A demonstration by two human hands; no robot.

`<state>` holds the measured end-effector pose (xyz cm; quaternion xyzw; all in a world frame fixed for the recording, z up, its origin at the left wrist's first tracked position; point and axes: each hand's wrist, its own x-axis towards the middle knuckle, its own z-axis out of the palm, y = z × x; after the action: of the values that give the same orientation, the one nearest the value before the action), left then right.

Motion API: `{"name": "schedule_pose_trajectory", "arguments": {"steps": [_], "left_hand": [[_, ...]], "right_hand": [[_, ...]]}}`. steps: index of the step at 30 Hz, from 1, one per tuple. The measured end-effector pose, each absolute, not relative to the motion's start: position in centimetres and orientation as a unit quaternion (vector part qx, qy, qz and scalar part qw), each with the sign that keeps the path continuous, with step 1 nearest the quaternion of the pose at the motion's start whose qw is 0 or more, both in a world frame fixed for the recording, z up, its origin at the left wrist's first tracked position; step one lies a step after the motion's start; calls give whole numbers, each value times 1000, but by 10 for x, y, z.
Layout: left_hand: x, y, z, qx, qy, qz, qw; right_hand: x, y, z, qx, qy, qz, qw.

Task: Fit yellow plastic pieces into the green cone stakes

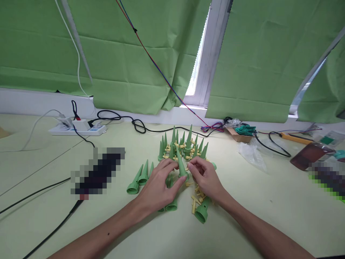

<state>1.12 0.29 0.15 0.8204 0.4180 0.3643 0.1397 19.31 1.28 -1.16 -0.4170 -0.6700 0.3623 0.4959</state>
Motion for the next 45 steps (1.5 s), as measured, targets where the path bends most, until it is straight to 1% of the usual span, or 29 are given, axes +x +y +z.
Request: {"name": "schedule_pose_trajectory", "arguments": {"steps": [7, 20, 29, 35, 39, 45], "left_hand": [[10, 5, -3, 832, 391, 374, 123], [8, 7, -8, 857, 327, 394, 61], [10, 6, -4, 839, 356, 402, 84], [10, 6, -1, 813, 408, 407, 89], [11, 6, 3, 810, 438, 374, 113], [13, 4, 5, 818, 449, 332, 140]], "right_hand": [[194, 14, -11, -428, -673, 361, 483], [193, 15, -10, -424, -656, 404, 475], [192, 15, -12, -422, -638, 419, 490], [193, 15, -14, -412, -613, 421, 527], [193, 14, -13, -397, -610, 415, 546], [193, 11, -13, -368, -637, 404, 544]]}}
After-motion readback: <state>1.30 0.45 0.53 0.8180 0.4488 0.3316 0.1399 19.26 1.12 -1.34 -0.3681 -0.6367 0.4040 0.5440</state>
